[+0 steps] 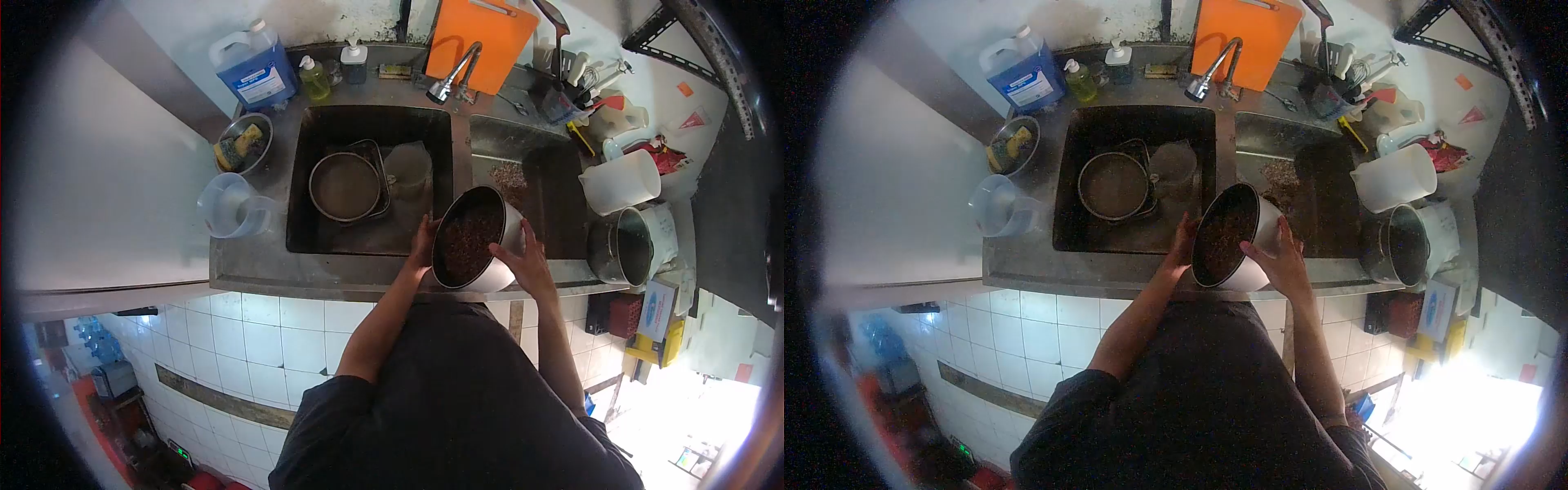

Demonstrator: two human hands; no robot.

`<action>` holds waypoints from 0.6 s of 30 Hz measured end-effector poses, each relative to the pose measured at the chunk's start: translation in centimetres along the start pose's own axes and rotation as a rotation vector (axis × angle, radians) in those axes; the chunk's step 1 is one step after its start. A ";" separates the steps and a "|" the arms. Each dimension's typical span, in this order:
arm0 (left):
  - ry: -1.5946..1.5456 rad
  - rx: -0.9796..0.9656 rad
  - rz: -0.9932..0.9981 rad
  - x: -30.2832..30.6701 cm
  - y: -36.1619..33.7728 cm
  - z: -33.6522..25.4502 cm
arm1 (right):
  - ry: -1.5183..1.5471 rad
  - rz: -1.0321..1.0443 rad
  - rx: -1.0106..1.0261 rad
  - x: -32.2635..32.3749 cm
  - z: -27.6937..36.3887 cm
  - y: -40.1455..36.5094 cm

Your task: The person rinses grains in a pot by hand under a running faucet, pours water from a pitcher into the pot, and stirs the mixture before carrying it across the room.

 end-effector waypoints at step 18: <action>0.078 0.076 -0.159 2.1 0.1 0.5 | 0.035 0.033 -0.082 0.2 -0.2 0.0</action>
Point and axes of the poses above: each hand's wrist, its own y-axis towards the middle knuckle, its own x-axis out of the back of the hand, z = x × y, the point moved 5 cm from there along y, towards the middle knuckle, and after that the axes turned 3 degrees about z, right-handed, at the moved point
